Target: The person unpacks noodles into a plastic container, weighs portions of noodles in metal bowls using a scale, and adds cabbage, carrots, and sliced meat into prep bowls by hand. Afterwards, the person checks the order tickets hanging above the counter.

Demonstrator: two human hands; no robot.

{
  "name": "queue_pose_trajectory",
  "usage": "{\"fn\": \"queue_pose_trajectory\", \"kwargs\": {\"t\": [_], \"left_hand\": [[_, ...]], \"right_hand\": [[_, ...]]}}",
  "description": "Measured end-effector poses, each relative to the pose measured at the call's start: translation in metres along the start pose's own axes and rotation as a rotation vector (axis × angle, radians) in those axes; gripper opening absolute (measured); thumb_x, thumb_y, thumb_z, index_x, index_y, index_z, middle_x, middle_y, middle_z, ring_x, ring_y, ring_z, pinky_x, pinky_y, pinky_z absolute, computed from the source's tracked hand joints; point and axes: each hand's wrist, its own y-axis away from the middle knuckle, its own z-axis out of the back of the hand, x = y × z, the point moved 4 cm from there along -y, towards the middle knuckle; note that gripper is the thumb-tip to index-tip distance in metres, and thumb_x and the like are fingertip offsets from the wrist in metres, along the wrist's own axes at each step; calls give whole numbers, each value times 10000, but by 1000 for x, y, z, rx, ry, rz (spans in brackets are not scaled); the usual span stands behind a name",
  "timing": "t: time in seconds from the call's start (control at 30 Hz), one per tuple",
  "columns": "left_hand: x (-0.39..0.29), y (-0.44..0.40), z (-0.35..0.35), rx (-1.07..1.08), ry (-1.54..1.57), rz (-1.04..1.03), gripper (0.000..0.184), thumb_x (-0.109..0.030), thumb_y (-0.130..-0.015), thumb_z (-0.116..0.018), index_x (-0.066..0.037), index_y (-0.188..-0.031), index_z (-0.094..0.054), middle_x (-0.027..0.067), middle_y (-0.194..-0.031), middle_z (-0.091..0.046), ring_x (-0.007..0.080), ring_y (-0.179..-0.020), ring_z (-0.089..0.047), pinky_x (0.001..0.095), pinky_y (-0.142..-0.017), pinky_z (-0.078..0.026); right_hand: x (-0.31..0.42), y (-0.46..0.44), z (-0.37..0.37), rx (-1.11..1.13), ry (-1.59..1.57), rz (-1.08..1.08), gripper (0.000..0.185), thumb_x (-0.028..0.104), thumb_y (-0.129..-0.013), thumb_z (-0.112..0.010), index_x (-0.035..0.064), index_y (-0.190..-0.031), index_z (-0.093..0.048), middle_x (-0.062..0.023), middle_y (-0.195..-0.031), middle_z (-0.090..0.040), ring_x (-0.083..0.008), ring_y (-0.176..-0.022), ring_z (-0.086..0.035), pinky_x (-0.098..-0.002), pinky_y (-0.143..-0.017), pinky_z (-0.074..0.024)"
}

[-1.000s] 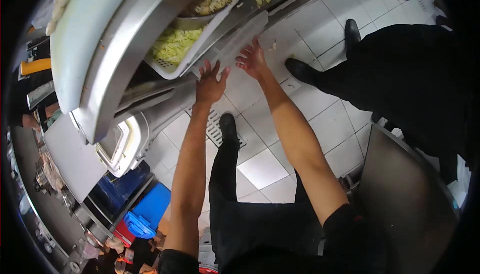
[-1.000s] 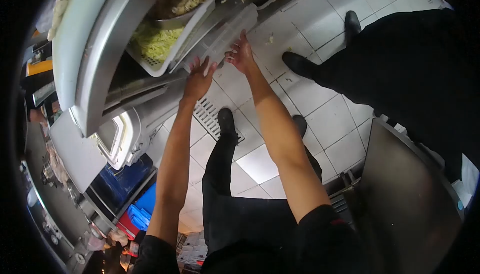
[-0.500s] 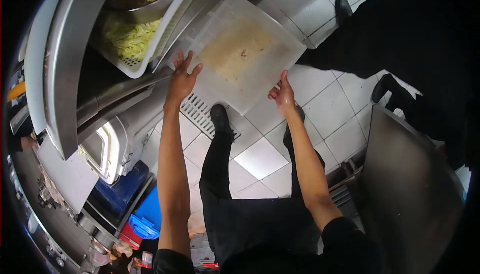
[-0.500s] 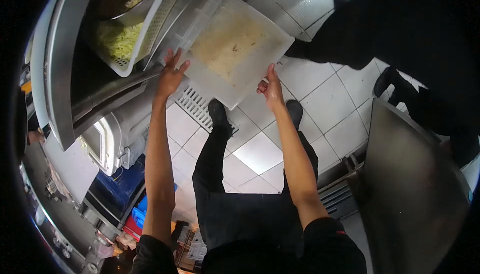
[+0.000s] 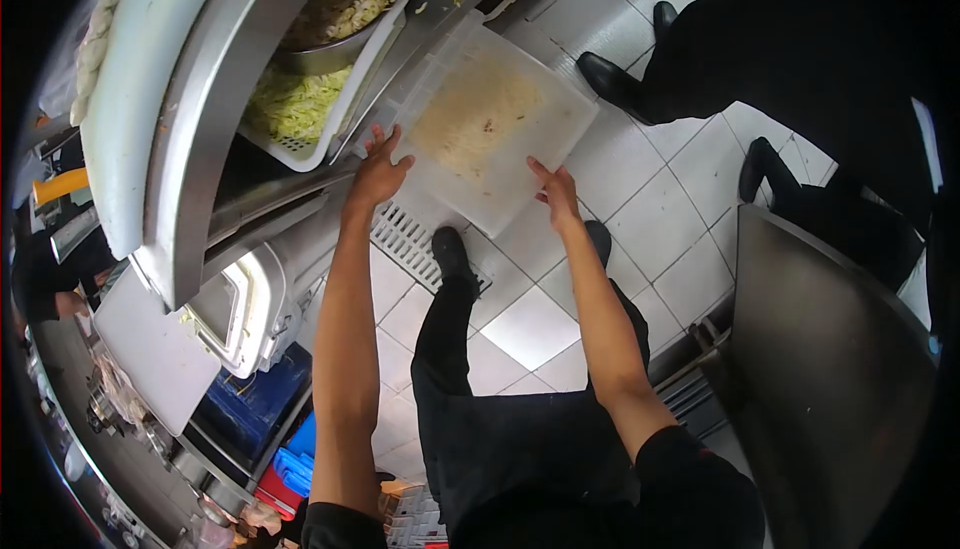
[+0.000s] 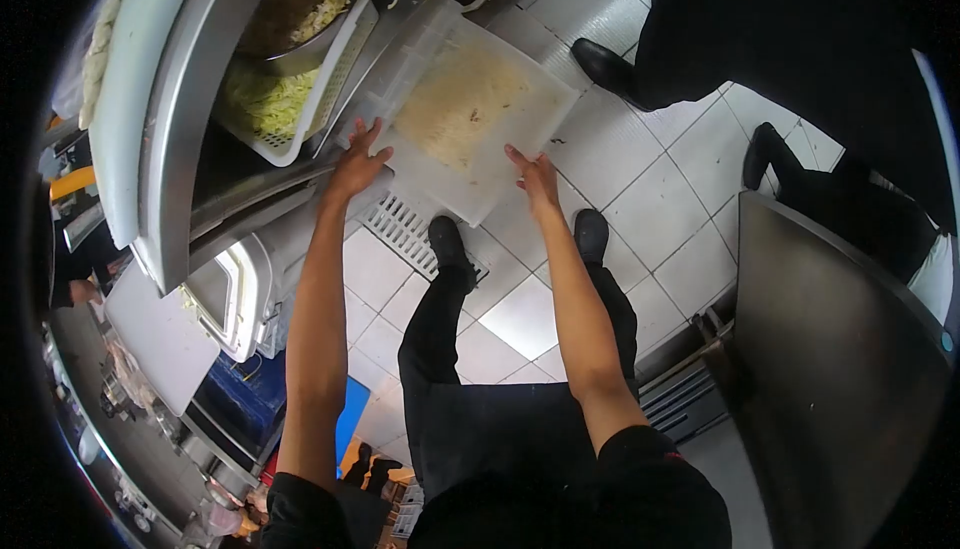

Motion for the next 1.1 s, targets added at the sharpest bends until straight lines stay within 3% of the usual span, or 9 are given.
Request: {"fn": "queue_pose_trajectory", "kwargs": {"t": [0.33,0.4,0.47,0.53,0.67,0.8,0.9,1.0,1.1], "left_hand": [[1,-4,-2,46,35,-14,757,-383,-843,-581,-185,-1457,-183,201,-1506,19,437,-1368,-63,445,-1105,-172],[2,-6,-5,51,3,-23,766,-385,-843,-581,-186,-1459,-170,213,-1502,22,451,-1363,-60,451,-1103,-178],[6,-6,-4,57,-18,-25,775,-387,-844,-581,-186,-1461,-156,226,-1498,24,465,-1358,-56,456,-1102,-184],[3,-7,-3,76,-26,-32,800,-392,-834,-590,-196,-1462,-135,245,-1493,33,484,-1350,-62,477,-1090,-217],[6,-10,-9,87,-85,-11,826,-397,-822,-599,-205,-1463,-116,231,-1497,40,481,-1350,-76,491,-1076,-249],[1,8,-3,47,-83,-64,797,-389,-819,-590,-186,-1458,-159,214,-1504,-17,450,-1353,-139,523,-1051,-284],[-21,61,9,-185,177,-199,640,-343,-840,-586,-114,-1387,-345,231,-1414,-320,353,-1314,-311,439,-1053,-310],[-27,169,-8,-372,346,-239,637,-393,-826,-612,-84,-1341,-399,252,-1379,-358,390,-1262,-373,421,-1047,-318],[-4,286,1,-537,495,117,657,-452,-847,-576,-56,-1339,-393,275,-1363,-364,413,-1242,-386,418,-1034,-318]], "right_hand": [[-9,11,-1,-105,-57,7,354,251,-703,-728,95,-925,-501,-33,-773,-486,-147,-682,-508,-286,-584,-444],[-25,9,8,-140,-324,63,237,175,-735,-670,93,-846,-478,-1,-695,-472,-134,-660,-524,-269,-571,-441],[-43,17,29,-222,-387,51,153,86,-740,-618,106,-748,-467,30,-632,-444,-107,-603,-479,-267,-522,-398],[-89,18,77,-143,-302,128,186,28,-717,-572,106,-877,-517,46,-675,-452,-75,-575,-406,-246,-488,-313],[-73,143,118,-283,-435,70,188,-36,-676,-529,72,-827,-496,50,-690,-418,-60,-598,-386,-241,-521,-298],[-19,270,132,-509,-301,55,239,-73,-647,-525,40,-856,-507,26,-718,-459,-99,-614,-433,-253,-546,-346],[19,348,167,-615,-153,52,269,-71,-643,-548,12,-897,-521,-10,-770,-520,-130,-648,-485,-263,-581,-392],[101,405,167,-372,-118,175,366,-64,-642,-599,-27,-998,-524,-84,-901,-592,-172,-767,-573,-278,-693,-455],[199,450,140,-118,128,283,425,-83,-635,-600,-38,-1051,-526,-104,-951,-607,-188,-845,-600,-285,-772,-465]]}}
